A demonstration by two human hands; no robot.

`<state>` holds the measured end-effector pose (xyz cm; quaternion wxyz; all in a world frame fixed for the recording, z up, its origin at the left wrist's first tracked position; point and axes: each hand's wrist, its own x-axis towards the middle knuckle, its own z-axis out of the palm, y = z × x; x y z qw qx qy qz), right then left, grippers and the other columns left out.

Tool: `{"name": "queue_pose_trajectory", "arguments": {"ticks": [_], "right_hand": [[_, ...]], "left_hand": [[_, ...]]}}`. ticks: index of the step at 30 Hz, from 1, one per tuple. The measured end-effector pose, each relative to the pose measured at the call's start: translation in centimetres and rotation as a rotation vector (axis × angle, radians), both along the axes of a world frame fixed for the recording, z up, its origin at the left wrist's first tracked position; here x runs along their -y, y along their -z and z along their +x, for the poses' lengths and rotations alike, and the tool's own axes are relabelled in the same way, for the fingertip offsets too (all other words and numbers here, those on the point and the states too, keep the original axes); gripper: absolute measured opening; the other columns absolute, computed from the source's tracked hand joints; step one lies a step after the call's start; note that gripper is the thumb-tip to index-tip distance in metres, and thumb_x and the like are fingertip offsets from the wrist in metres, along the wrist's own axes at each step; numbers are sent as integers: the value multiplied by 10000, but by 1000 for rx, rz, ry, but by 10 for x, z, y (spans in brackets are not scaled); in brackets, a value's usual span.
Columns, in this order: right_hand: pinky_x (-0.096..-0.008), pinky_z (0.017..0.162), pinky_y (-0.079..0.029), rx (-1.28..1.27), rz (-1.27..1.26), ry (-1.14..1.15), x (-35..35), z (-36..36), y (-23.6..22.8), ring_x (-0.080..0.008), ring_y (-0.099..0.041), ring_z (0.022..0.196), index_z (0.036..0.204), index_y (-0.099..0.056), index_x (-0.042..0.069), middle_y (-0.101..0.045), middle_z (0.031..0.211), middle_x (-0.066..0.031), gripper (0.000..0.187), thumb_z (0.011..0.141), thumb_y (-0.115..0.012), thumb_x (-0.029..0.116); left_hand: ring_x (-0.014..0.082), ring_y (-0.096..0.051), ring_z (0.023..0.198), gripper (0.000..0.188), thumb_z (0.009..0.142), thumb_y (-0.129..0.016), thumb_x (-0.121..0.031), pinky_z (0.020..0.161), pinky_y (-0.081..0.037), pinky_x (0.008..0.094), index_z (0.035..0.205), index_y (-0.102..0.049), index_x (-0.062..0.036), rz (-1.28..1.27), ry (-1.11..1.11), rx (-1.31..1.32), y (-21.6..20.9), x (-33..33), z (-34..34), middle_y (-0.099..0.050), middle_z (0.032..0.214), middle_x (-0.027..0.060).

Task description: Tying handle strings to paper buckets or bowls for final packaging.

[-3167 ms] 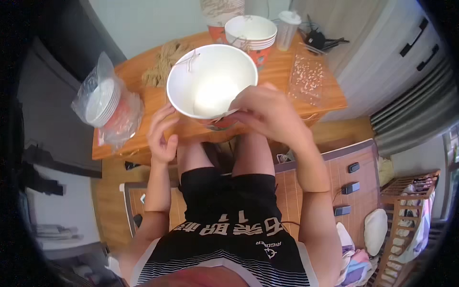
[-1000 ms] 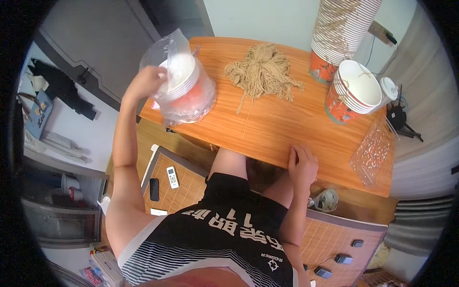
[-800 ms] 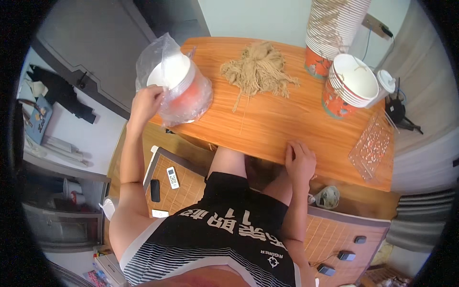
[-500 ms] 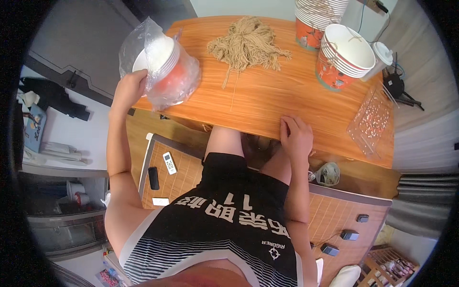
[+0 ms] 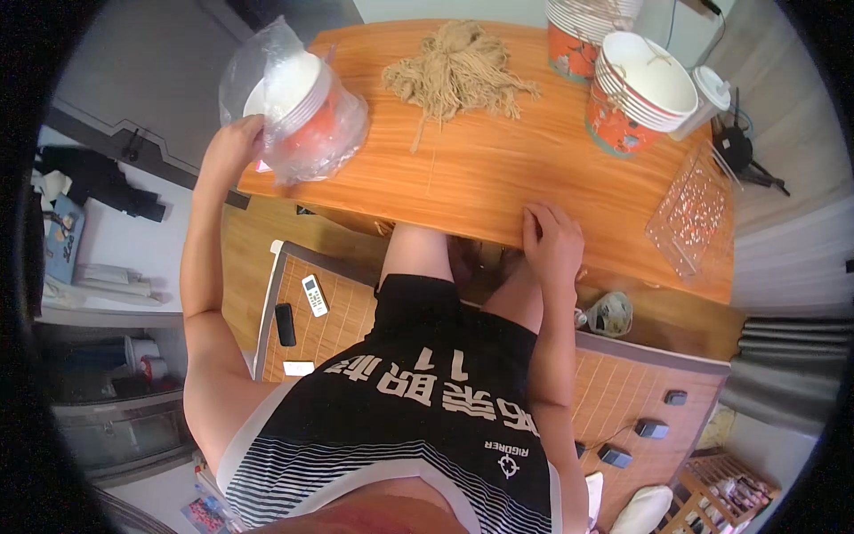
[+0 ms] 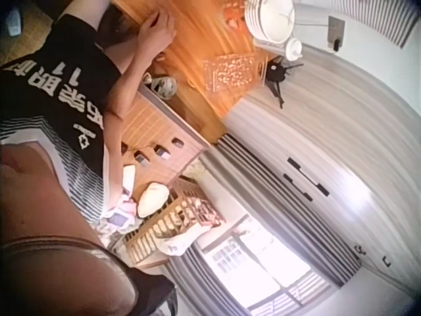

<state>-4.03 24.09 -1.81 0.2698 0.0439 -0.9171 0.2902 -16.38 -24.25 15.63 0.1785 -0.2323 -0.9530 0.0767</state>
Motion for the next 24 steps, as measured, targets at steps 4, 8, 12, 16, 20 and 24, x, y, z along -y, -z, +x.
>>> {"name": "queue_pose_trajectory", "arguments": {"ticks": [4, 8, 12, 16, 20, 24], "right_hand": [[-413, 767, -521, -38, -12, 7, -1, 2, 2, -323, -687, 898, 987, -736, 68, -729, 1018, -101, 112, 898, -695, 122], [-406, 764, -520, -12, 3, 25, 1, 3, 1, -326, -685, 888, 986, -738, 70, -728, 1025, -102, 110, 901, -696, 125], [-404, 765, -519, -3, 3, 26, 2, 3, 0, -324, -686, 888, 989, -739, 71, -727, 1033, -101, 111, 903, -693, 125], [-405, 776, -517, 33, 3, 47, 3, 2, 0, -321, -686, 897, 993, -738, 72, -727, 1039, -95, 116, 901, -694, 128], [-403, 785, -516, 12, 15, 57, 3, 1, 0, -316, -685, 904, 992, -738, 72, -725, 1035, -87, 115, 904, -693, 132], [-403, 783, -515, 2, 35, 45, 6, 1, -4, -313, -685, 902, 989, -738, 72, -723, 1035, -86, 113, 906, -692, 132]], "left_hand": [[371, -658, 864, 89, 891, -547, -86, 718, -519, 462, 966, -587, -61, 124, 9, -16, 6, 0, -5, -648, 925, 165], [388, -645, 891, 144, 901, -563, -48, 756, -529, 463, 1041, -595, -38, 219, 11, 59, 13, -6, -1, -636, 959, 171], [368, -643, 948, 158, 923, -538, -77, 809, -526, 431, 1063, -608, -54, 166, 39, -116, 12, -3, -7, -663, 1031, 160], [350, -646, 923, 157, 894, -575, -40, 794, -529, 425, 1045, -617, -50, 234, 25, -251, 2, 1, -15, -659, 1007, 143], [331, -643, 921, 145, 872, -628, -26, 780, -524, 411, 1015, -628, -47, 327, 10, -428, -13, -4, -18, -653, 979, 134], [334, -622, 881, 129, 865, -684, -39, 769, -505, 413, 981, -628, -38, 406, -38, -525, -21, -4, -20, -635, 922, 140]]}}
